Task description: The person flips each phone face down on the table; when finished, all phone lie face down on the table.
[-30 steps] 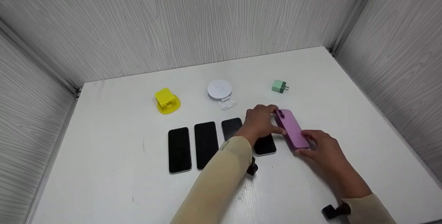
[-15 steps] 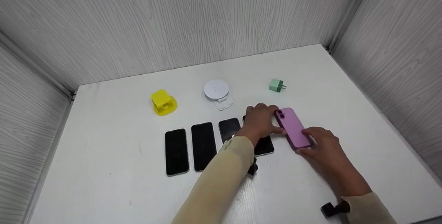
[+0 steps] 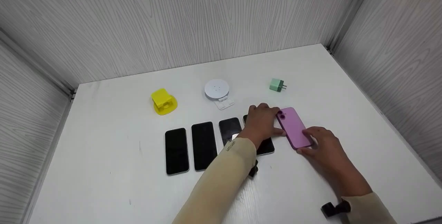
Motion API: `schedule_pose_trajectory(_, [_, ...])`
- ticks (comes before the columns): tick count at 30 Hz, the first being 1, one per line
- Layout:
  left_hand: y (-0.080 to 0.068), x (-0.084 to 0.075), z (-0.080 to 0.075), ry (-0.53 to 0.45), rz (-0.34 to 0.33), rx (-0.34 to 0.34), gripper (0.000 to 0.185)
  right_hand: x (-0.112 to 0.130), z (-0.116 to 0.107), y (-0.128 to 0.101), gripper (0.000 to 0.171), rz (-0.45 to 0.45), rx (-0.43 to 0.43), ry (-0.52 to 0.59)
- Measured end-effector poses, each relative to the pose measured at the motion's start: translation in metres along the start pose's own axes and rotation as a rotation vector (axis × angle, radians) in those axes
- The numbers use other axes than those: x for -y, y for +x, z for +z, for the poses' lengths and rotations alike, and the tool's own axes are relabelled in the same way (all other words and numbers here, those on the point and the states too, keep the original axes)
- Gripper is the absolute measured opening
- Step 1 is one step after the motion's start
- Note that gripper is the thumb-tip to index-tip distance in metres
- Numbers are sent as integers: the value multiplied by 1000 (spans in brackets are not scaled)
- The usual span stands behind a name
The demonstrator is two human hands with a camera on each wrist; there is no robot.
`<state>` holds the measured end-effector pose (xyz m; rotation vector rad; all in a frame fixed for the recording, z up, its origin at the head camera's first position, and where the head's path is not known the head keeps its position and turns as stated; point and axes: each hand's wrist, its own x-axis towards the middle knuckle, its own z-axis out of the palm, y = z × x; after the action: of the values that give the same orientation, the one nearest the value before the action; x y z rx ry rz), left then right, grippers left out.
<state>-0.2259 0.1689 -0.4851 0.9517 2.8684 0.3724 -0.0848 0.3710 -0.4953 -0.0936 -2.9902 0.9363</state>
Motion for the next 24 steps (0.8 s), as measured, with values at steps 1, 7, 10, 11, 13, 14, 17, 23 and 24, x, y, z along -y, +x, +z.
schedule_pose_trajectory(1, [0,0,0,1,3,-1,83,0,0,0,64,-7,-4,-1])
schedule_pose_trajectory(7, [-3,-1,1,-9,9,-10,79,-1,0,0,63,-15,-6,-7])
schedule_pose_trajectory(10, [-3,-1,1,-4,-1,-7,79,0,1,0,64,-3,1,-3])
schedule_pose_trajectory(11, [-3,-1,1,2,-5,-5,79,0,1,0,64,-2,3,-1])
schedule_pose_trajectory(13, [-5,0,1,10,-10,-3,80,1,3,0,64,0,6,4])
schedule_pose_trajectory(14, [-6,0,0,9,-10,-2,80,1,3,1,65,-1,7,5])
schedule_pose_trajectory(17, [-12,3,-1,-4,-3,-12,81,2,3,0,65,-4,11,4])
schedule_pose_trajectory(23, [-42,11,-7,-94,4,-37,79,2,-1,0,68,14,13,1])
schedule_pose_trajectory(24, [-48,13,-9,-111,-1,-37,80,2,-2,0,68,15,16,5])
